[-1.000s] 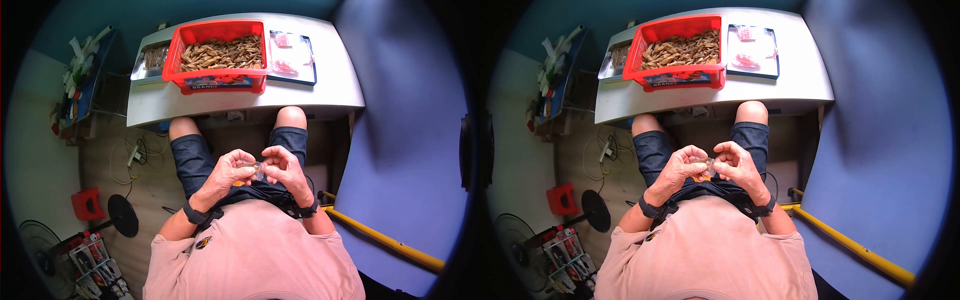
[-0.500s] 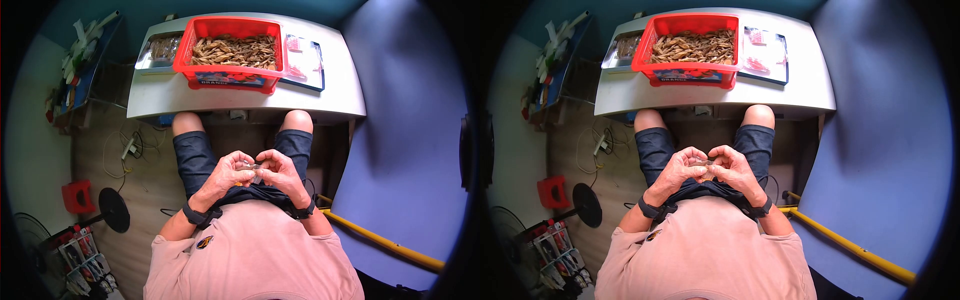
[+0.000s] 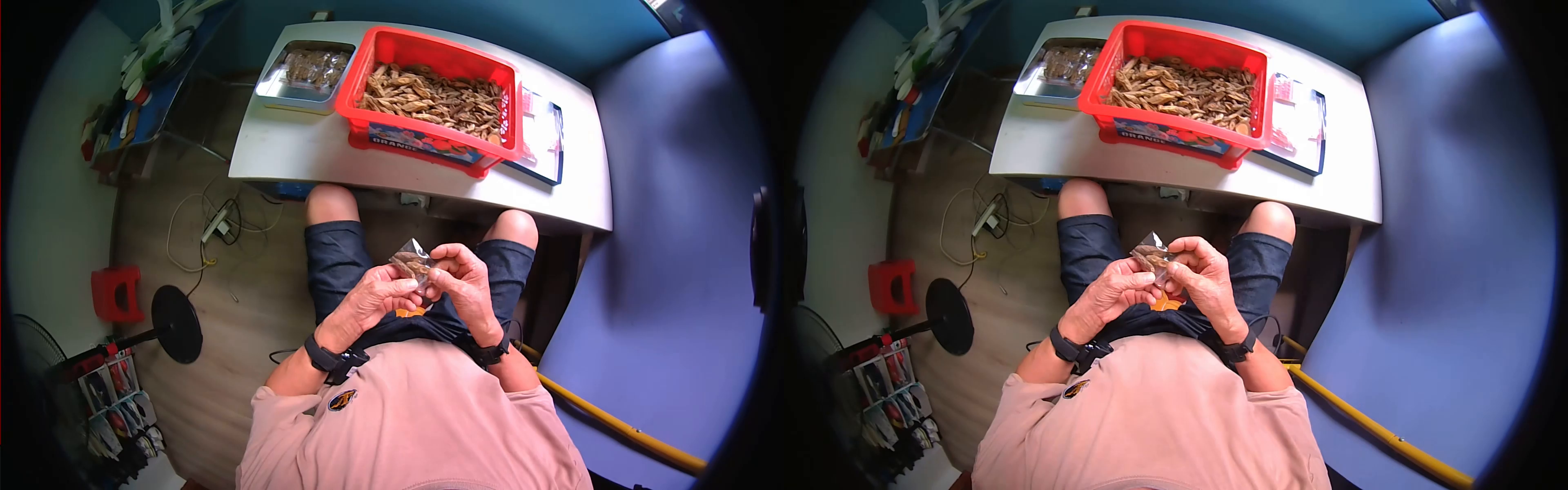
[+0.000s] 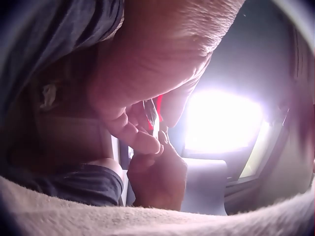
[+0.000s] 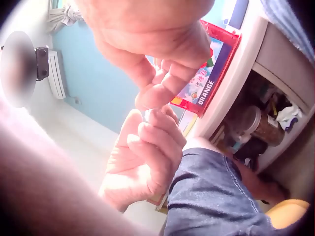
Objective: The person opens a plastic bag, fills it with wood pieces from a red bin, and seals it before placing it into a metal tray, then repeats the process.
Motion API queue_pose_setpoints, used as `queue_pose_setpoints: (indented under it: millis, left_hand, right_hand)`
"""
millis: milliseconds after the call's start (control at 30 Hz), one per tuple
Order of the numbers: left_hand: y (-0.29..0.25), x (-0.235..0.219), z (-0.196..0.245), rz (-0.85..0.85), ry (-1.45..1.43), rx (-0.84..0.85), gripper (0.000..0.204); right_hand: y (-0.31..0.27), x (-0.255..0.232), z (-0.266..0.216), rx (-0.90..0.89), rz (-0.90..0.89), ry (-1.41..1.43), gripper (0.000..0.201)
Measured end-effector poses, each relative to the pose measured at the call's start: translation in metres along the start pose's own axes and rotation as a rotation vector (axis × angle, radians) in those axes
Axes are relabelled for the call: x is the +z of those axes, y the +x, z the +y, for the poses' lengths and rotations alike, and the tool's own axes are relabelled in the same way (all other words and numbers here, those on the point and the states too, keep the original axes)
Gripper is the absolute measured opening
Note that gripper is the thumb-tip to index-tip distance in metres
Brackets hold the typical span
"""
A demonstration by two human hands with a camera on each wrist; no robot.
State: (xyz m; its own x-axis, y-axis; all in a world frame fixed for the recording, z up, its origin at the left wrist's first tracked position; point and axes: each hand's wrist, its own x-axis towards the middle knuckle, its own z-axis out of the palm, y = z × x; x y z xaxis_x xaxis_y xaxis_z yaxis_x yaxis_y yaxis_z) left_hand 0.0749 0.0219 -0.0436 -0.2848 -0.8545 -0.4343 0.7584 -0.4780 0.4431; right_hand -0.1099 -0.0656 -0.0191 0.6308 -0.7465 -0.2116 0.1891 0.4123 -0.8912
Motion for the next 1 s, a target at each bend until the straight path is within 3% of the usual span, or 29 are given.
queue_pose_setpoints:
  millis: [133, 500, 700, 900, 1000]
  left_hand:
    - [0.005, -0.009, 0.001, 0.097, -0.043, 0.119, 0.015]
    - [0.011, -0.024, 0.010, 0.202, -0.017, 0.244, 0.017]
    - [0.011, -0.034, 0.036, 0.298, 0.158, 0.294, 0.018]
    - [-0.005, -0.057, 0.170, 0.349, 0.596, 0.506, 0.026]
    - [0.003, -0.063, 0.261, 0.514, 0.854, 0.494, 0.019]
  right_hand:
    - [0.016, 0.012, 0.007, -0.007, -0.006, -0.056, 0.027]
    - [0.045, 0.021, 0.016, 0.031, -0.066, -0.093, 0.029]
    - [0.058, 0.025, 0.016, 0.101, -0.076, -0.114, 0.039]
    - [0.057, -0.007, 0.025, 0.158, -0.054, -0.217, 0.036]
    - [0.053, -0.023, 0.031, 0.241, 0.020, -0.243, 0.028]
